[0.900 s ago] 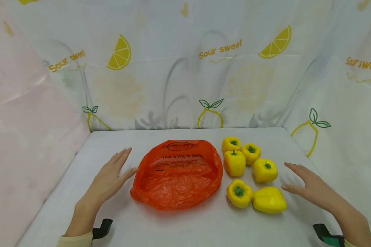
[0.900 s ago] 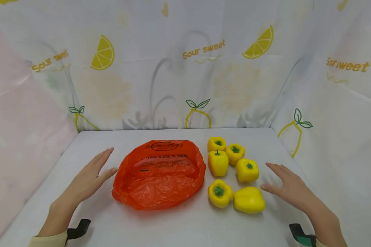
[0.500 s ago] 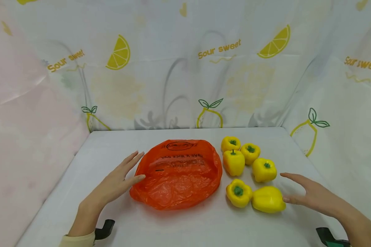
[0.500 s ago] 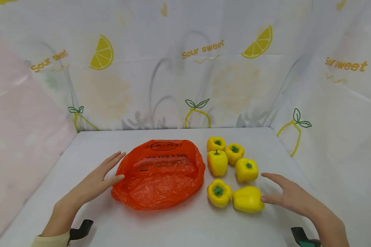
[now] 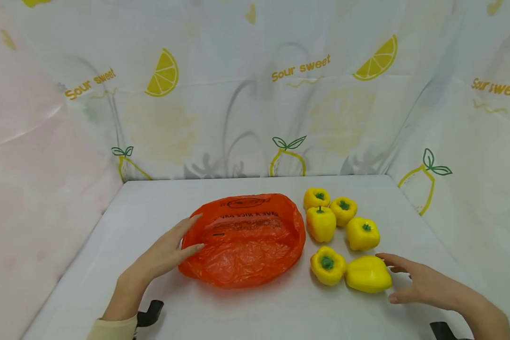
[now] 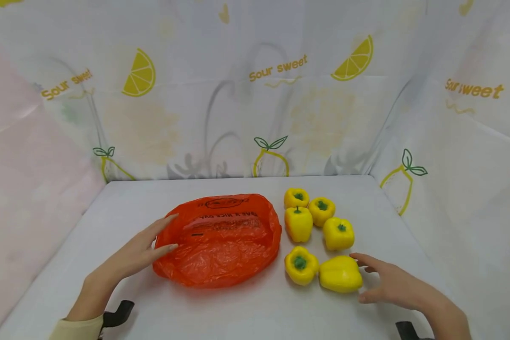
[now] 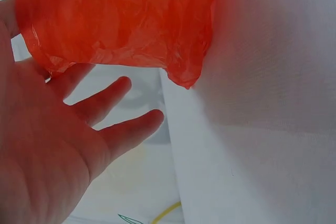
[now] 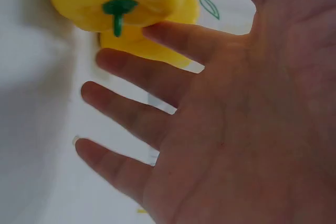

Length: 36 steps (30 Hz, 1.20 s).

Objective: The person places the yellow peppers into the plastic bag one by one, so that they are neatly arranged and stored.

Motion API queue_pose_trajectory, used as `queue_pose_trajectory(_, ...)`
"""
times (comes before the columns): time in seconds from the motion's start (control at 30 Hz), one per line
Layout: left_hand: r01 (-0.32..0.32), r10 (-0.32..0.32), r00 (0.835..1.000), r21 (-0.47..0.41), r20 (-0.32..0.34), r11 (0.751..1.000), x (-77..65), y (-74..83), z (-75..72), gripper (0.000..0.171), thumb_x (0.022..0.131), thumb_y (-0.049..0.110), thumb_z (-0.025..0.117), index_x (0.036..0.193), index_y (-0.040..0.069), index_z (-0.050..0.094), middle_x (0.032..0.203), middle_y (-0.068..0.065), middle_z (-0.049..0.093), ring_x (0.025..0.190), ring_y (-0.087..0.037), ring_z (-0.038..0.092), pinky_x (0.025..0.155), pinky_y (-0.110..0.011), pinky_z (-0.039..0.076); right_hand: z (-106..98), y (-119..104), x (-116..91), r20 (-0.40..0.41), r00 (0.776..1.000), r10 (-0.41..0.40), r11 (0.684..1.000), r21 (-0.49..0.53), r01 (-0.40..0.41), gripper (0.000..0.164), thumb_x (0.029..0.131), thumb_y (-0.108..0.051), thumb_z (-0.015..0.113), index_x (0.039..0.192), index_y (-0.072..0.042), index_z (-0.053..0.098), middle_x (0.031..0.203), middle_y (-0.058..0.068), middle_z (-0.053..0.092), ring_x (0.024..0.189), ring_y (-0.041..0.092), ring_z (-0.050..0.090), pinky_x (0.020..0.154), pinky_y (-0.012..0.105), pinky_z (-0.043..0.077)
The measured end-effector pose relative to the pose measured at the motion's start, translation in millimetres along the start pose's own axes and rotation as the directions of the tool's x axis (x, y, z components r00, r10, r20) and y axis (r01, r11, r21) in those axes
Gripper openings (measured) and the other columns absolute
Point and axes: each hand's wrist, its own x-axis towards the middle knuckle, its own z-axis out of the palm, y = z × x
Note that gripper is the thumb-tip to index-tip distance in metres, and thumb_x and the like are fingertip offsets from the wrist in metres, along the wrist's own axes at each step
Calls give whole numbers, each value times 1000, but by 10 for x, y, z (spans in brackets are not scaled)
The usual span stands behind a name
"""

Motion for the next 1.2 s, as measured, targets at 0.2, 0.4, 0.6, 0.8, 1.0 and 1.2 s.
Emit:
queue_pose_trajectory(0.2,16,-16,1000,-33,-1,999,17,-4,29,79,94,37,64,159,28,20,164,-9,26,150,-38,26,116,-66,29,151,22,66,-76,994,-82,996,15,83,90,84,-34,76,155,-9,27,152,24,41,125,42,52,93,52,52)
queue_pose_trajectory(0.4,35,-35,999,-49,5,998,39,10,46,80,94,27,63,160,23,17,164,-12,24,150,-40,25,114,-67,31,249,8,108,-170,978,-123,990,43,132,82,86,-33,75,153,-11,33,152,22,42,125,42,54,86,18,50)
queue_pose_trajectory(0.6,37,-37,999,-87,6,996,66,38,51,82,93,20,62,160,20,15,165,-13,22,151,-40,23,115,-67,29,258,-42,115,-197,977,-83,993,71,99,79,85,-33,76,149,-8,36,148,22,46,120,37,59,89,26,55)
queue_pose_trajectory(0.8,44,-44,999,-117,7,992,75,38,72,84,93,19,61,161,21,12,166,-12,19,151,-40,20,115,-68,29,191,-83,77,-225,974,-38,996,64,54,80,83,-31,76,146,-5,34,141,24,47,115,32,59,92,51,56)
queue_pose_trajectory(1.0,46,-46,999,-128,3,991,68,34,79,85,93,18,61,161,21,10,166,-13,18,152,-40,19,115,-68,27,89,-158,28,-317,941,-118,992,-6,123,77,81,-25,79,144,-6,37,136,19,52,101,-2,55,80,20,55)
queue_pose_trajectory(1.2,49,-49,999,-140,3,989,55,52,67,86,93,17,60,161,20,8,167,-13,16,152,-41,18,115,-68,27,-75,-355,-16,-393,902,-180,983,-111,148,76,82,-30,80,146,-15,41,132,15,57,98,-3,55,77,20,55)
